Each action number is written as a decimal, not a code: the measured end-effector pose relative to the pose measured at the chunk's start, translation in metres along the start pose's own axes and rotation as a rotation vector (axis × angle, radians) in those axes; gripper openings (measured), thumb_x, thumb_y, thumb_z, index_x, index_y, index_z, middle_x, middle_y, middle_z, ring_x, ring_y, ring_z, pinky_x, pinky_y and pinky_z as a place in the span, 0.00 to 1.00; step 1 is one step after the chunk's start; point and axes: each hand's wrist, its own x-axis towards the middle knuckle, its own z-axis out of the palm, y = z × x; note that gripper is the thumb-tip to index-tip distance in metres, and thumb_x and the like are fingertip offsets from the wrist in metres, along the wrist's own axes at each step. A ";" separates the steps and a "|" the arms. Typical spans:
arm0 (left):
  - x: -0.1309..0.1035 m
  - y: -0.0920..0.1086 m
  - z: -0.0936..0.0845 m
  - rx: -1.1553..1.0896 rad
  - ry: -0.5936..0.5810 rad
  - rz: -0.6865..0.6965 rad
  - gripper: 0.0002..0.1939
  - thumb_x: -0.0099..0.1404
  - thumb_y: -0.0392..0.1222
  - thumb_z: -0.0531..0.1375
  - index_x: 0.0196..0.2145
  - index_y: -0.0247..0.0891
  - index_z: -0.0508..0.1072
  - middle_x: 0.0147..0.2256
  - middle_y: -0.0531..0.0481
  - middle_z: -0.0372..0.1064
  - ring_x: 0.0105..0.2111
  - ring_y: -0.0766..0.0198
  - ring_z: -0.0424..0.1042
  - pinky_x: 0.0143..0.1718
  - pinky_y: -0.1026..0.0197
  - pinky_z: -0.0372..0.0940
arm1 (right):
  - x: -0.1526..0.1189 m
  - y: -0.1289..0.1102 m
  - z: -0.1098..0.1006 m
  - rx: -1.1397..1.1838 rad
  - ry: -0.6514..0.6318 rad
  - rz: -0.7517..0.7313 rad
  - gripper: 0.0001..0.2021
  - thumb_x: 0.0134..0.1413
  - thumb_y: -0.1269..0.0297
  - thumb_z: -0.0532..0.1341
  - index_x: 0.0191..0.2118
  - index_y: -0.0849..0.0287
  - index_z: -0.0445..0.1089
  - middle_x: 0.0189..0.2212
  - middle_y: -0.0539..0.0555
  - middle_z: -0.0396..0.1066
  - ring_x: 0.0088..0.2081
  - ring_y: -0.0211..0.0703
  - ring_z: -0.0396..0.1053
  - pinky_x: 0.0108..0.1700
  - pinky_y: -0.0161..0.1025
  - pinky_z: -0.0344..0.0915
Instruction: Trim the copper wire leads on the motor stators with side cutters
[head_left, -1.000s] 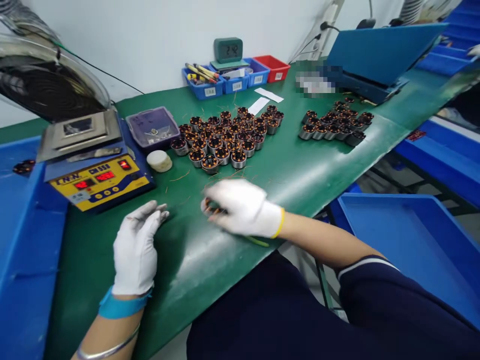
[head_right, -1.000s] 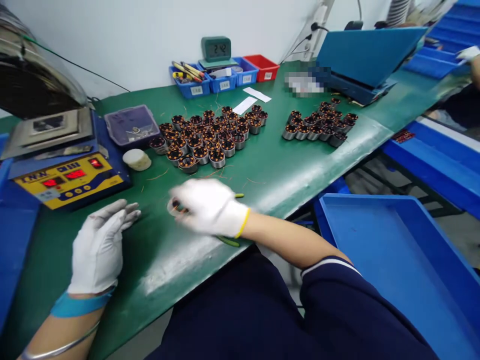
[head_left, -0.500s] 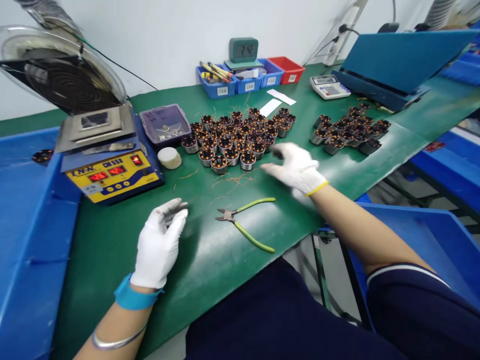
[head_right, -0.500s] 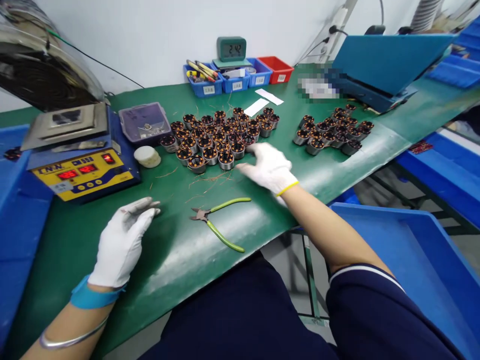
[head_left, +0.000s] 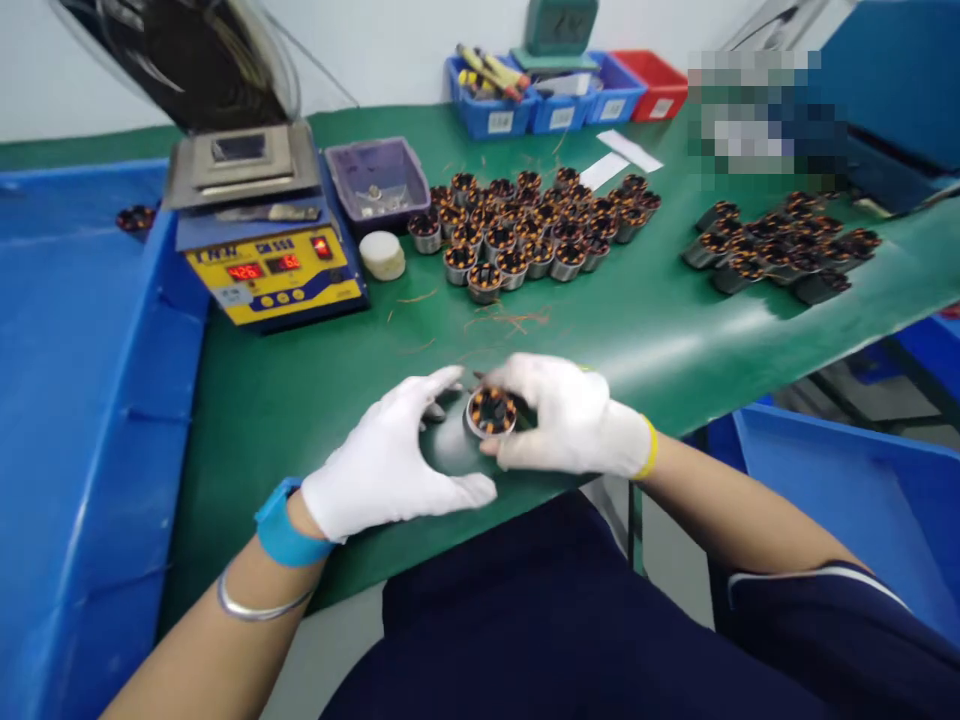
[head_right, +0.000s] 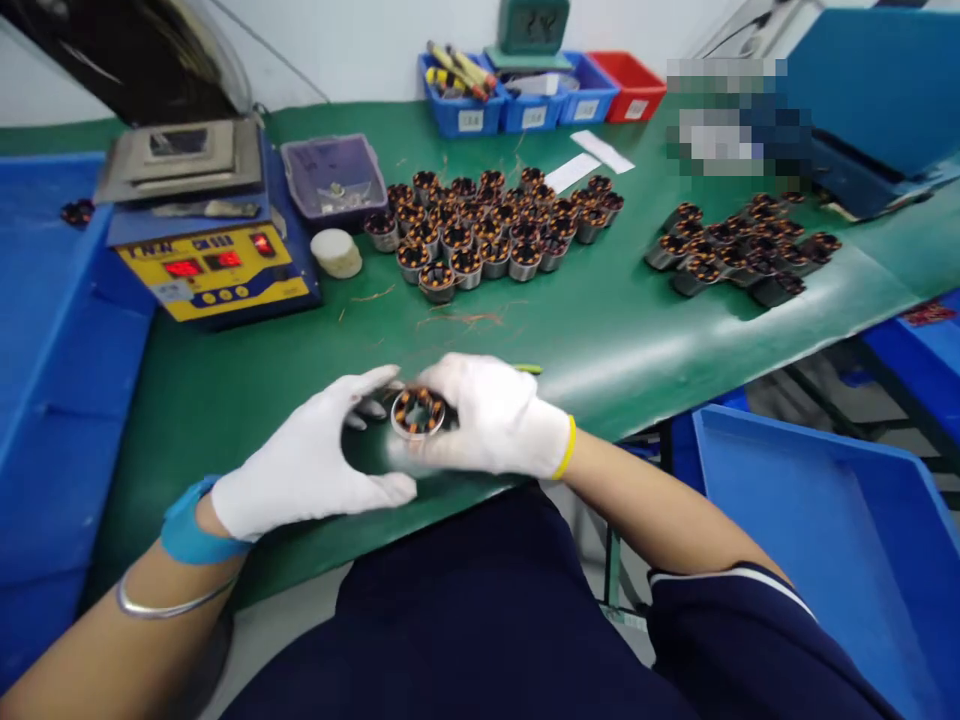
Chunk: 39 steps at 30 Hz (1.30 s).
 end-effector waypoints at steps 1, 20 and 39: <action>-0.002 0.003 0.000 0.055 -0.054 0.028 0.55 0.41 0.60 0.73 0.65 0.42 0.60 0.54 0.42 0.70 0.49 0.49 0.74 0.50 0.49 0.71 | -0.007 -0.008 0.008 -0.012 -0.053 -0.094 0.26 0.47 0.48 0.67 0.49 0.59 0.75 0.41 0.59 0.77 0.45 0.55 0.74 0.51 0.51 0.68; -0.006 0.010 0.030 0.269 0.131 -0.068 0.37 0.60 0.55 0.62 0.64 0.39 0.63 0.52 0.43 0.75 0.46 0.49 0.78 0.46 0.53 0.72 | -0.020 -0.018 0.034 -0.190 0.142 0.043 0.10 0.62 0.64 0.55 0.32 0.59 0.71 0.32 0.58 0.74 0.35 0.49 0.72 0.38 0.43 0.64; -0.002 0.009 0.024 0.221 0.012 -0.104 0.50 0.58 0.53 0.63 0.71 0.43 0.44 0.48 0.45 0.77 0.42 0.50 0.79 0.40 0.56 0.69 | 0.001 -0.006 0.033 0.021 0.222 -0.172 0.06 0.60 0.66 0.58 0.35 0.58 0.72 0.37 0.59 0.74 0.43 0.51 0.70 0.57 0.53 0.63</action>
